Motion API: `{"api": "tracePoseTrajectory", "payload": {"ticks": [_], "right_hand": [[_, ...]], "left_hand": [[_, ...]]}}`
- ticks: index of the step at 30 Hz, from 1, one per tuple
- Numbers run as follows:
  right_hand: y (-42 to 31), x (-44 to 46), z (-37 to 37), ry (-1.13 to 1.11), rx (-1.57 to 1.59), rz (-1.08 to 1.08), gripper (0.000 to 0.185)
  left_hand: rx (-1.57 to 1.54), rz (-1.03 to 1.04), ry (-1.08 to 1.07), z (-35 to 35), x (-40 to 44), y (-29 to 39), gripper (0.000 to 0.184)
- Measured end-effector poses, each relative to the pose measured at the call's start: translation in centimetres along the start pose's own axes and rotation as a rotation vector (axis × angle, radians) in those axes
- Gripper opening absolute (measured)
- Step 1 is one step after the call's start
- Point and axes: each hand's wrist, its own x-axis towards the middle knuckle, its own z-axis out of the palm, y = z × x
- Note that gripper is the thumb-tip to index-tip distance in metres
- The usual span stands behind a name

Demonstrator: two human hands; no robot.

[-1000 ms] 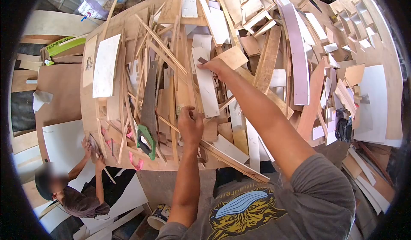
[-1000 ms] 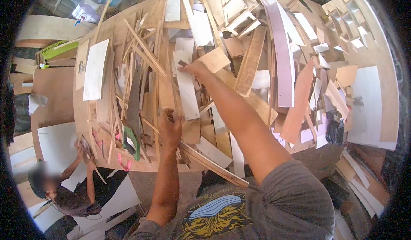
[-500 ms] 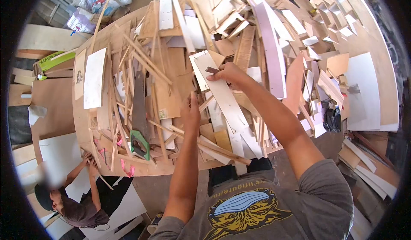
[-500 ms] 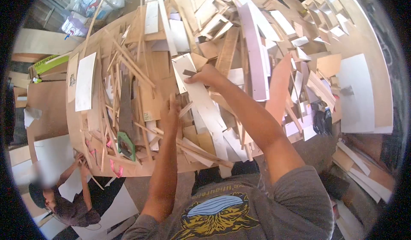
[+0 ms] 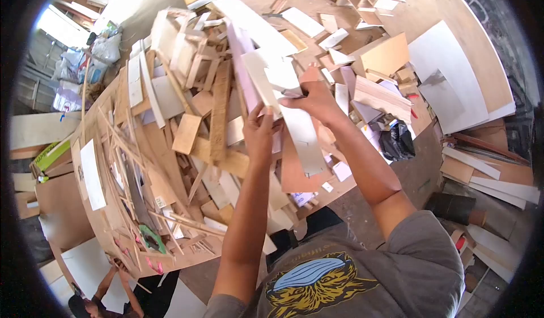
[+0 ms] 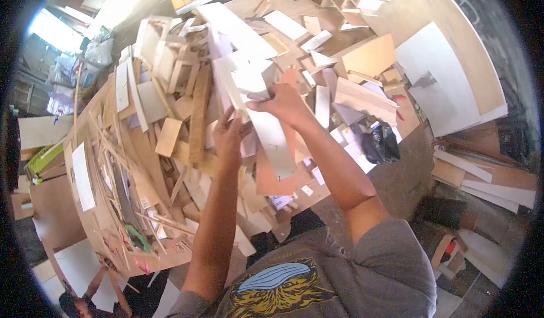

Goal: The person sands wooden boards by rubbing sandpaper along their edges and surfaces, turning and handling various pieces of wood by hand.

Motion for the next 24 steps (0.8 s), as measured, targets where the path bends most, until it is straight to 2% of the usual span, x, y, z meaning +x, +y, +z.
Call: {"api": "tracePoseTrajectory", "payload": {"ticks": [2, 3, 4, 5, 8, 11, 13, 14, 17, 20, 24], "right_hand": [[2.2, 0.0, -4.6, 0.055, -0.075, 0.118, 0.059], [5.2, 0.7, -6.3, 0.088, -0.028, 0.071, 0.059], [6.8, 1.0, -8.1, 0.089, -0.012, 0.128, 0.058], [8.1, 1.3, -9.7, 0.088, 0.003, 0.182, 0.057], [16.3, 5.2, -13.4, 0.119, -0.055, 0.149, 0.056], [17.6, 6.9, -15.9, 0.12, -0.1, 0.287, 0.057], [19.3, 8.4, -16.7, 0.08, -0.136, 0.352, 0.058], [20.2, 9.2, -16.8, 0.056, -0.154, 0.38, 0.059], [24.4, 10.5, -15.9, 0.124, -0.096, 0.17, 0.059], [25.5, 11.4, -15.5, 0.026, -0.223, 0.34, 0.059], [27.1, 11.8, -14.2, 0.078, -0.313, 0.288, 0.058]], "left_hand": [[0.009, 0.006, -0.012, 5.0, 1.5, -3.6, 0.046], [-0.002, 0.015, -0.025, 7.0, 2.4, -5.4, 0.044], [0.153, -0.032, -0.085, 8.5, 3.1, -6.7, 0.042], [0.112, -0.124, -0.11, 9.7, 3.9, -8.6, 0.043], [0.033, -0.337, -0.156, 14.0, 6.6, -13.4, 0.045], [0.022, -0.464, -0.153, 17.4, 8.2, -16.1, 0.048], [-0.045, -0.537, -0.143, 18.1, 10.0, -19.1, 0.053], [-0.08, -0.568, -0.174, 17.6, 11.7, -22.2, 0.063], [0.04, -0.638, -0.017, 18.9, 11.6, -22.0, 0.075], [-0.013, -0.635, -0.045, 18.3, 11.8, -23.4, 0.086], [-0.035, -0.635, -0.062, 18.2, 11.6, -23.6, 0.091]]}}
